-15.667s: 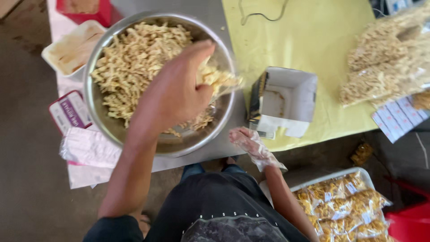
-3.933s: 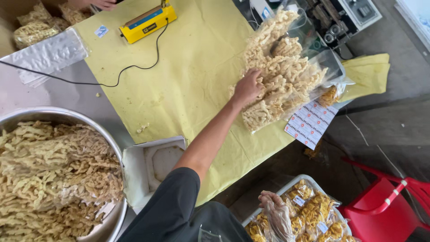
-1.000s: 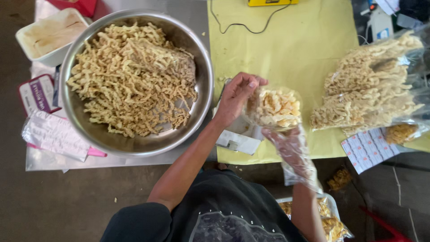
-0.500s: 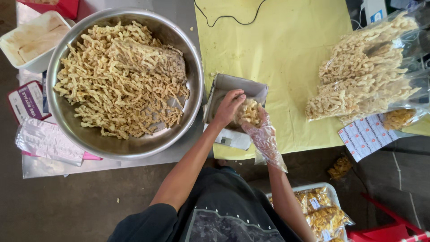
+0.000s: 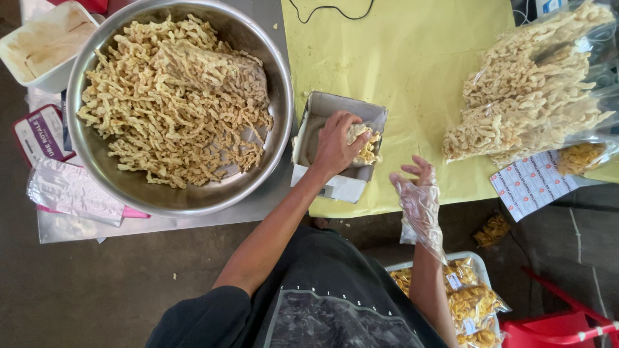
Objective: The person scoops a large quantity of puffed snack from a metal bowl into clear plastic bags using gloved hands. They then place the filled bags onto a digital scale to weigh them before setting them aside.
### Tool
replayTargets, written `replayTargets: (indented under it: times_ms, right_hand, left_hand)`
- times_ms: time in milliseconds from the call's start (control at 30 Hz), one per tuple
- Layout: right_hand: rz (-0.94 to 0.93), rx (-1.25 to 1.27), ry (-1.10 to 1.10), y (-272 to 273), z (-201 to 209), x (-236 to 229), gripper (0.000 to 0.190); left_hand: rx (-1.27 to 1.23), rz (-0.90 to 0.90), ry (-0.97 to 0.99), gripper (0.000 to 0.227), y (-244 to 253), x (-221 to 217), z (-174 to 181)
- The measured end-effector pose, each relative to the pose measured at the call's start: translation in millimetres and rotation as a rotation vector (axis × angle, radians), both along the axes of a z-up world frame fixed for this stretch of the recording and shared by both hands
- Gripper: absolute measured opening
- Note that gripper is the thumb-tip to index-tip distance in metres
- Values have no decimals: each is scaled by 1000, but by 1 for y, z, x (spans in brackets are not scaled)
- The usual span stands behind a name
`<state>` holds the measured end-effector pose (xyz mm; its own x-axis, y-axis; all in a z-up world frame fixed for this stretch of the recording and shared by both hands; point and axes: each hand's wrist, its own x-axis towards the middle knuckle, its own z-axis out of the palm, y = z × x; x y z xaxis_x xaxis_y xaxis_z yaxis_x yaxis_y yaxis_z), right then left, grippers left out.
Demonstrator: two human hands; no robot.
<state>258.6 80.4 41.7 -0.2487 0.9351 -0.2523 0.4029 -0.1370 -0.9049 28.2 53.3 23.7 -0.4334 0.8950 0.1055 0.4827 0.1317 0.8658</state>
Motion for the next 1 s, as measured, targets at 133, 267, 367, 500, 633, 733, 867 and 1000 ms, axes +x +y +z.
replayTargets:
  times_ms: [133, 267, 367, 500, 633, 733, 867, 1000]
  right_hand:
    - [72, 60, 64, -2, -4, 12, 56]
    - [119, 32, 85, -2, -5, 14, 49]
    - [139, 16, 108, 3, 3, 6, 47]
    - [152, 13, 63, 5, 24, -7, 43]
    - [219, 182, -75, 10, 45, -19, 31]
    - [323, 381, -167, 24, 44, -33, 25]
    - [528, 604, -157, 54, 13, -60, 14]
    - [849, 827, -543, 79, -25, -89, 22]
  left_hand:
    - [24, 8, 26, 19, 0, -1, -3]
    - [24, -13, 97, 17, 4, 1, -6]
    - [-6, -43, 107, 19, 6, 5, -5]
    - [-12, -48, 118, 18, 5, 8, 2]
    - [-3, -51, 206, 17, 2, 11, 8]
    - [-57, -72, 270, 25, 0, 17, 8]
    - [-262, -57, 257, 17, 4, 21, 4]
    - [-255, -34, 231, 21, -5, 16, 2]
